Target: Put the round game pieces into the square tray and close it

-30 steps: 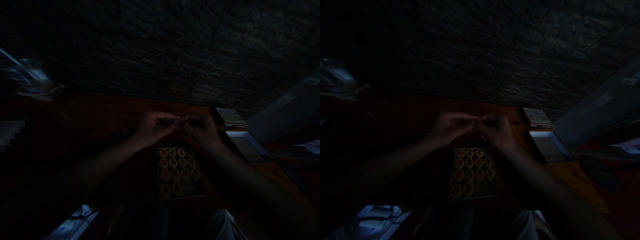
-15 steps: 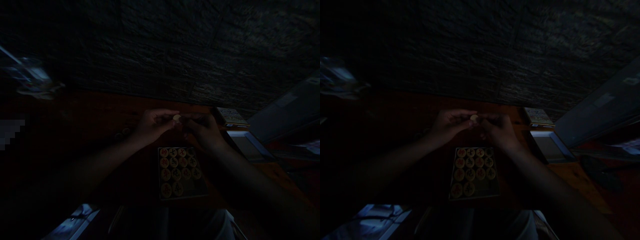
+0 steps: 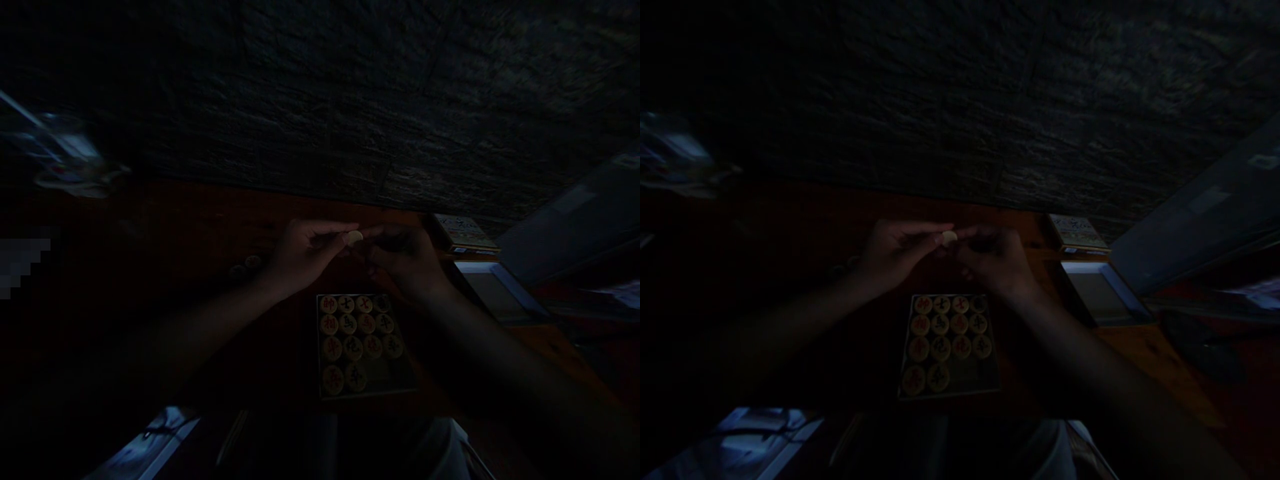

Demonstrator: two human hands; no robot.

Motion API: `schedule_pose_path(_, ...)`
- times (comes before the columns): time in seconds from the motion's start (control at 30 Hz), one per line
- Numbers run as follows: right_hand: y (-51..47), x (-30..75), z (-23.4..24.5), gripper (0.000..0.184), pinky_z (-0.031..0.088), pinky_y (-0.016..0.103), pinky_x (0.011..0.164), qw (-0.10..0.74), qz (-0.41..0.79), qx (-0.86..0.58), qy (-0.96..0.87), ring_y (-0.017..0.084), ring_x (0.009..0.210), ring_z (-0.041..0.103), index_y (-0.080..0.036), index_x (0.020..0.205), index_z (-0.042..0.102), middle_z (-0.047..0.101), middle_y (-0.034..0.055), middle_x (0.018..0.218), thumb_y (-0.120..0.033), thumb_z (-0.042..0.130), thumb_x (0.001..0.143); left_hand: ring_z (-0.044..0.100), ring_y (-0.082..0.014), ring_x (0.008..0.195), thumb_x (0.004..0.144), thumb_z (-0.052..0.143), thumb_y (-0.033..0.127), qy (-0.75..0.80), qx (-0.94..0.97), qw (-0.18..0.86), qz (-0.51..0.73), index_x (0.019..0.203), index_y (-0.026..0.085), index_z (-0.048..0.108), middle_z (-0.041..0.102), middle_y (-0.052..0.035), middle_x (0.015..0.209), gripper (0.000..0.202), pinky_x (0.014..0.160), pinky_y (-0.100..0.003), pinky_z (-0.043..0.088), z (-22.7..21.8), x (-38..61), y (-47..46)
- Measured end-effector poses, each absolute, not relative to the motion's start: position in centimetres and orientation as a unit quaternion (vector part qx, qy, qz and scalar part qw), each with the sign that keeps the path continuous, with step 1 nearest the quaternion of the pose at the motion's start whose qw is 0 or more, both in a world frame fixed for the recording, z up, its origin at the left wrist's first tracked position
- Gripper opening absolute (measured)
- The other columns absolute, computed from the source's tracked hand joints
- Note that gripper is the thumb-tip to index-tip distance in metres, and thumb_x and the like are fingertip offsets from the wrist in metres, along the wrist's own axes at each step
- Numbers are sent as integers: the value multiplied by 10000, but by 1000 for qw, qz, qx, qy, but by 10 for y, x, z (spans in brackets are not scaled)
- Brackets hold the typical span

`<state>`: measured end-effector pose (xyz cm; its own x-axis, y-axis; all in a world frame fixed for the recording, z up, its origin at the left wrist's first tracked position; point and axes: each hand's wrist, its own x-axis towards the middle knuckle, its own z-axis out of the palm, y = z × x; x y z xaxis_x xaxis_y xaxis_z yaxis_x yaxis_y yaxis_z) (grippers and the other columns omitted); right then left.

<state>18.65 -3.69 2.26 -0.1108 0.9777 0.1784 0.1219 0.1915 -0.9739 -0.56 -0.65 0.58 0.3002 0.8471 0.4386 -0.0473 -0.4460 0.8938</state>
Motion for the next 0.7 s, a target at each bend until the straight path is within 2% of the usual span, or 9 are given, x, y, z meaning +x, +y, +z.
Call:
schedule_pose_path(0.27, -38, 184, 22, 409, 463, 201, 410, 495, 414, -480, -595, 103, 437, 598, -153, 789, 777, 727, 18, 633, -504, 961, 690, 811, -223, 949, 845, 816, 215, 259, 705, 438, 493, 1127, 151, 830, 841, -108, 1091, 289, 826, -288, 636, 0, -2, -8)
schedule_pose_path(0.4, -38, 184, 21, 412, 456, 203, 409, 492, 414, -478, -599, 108, 434, 595, -160, 756, 759, 692, 4, 582, -521, 951, 704, 807, -231, 984, 830, 842, 243, 253, 708, 451, 481, 1107, 169, 836, 839, -99, 1108, 287, 865, -302, 634, -1, -2, -8)
schedule_pose_path(0.57, -38, 184, 23, 380, 507, 217, 449, 495, 422, -467, -599, 113, 474, 625, -158, 794, 788, 757, 37, 680, -519, 905, 766, 803, -244, 1008, 817, 865, 275, 259, 675, 487, 490, 1093, 175, 848, 836, -101, 1135, 294, 917, -336, 628, 2, -3, -6)
schedule_pose_path(0.7, -40, 182, 27, 360, 525, 219, 469, 493, 427, -461, -602, 113, 499, 640, -157, 781, 797, 781, 53, 730, -510, 866, 809, 804, -219, 886, 841, 841, 307, 264, 650, 518, 490, 1085, 177, 853, 848, -95, 1050, 277, 829, -323, 632, 3, -3, -3)
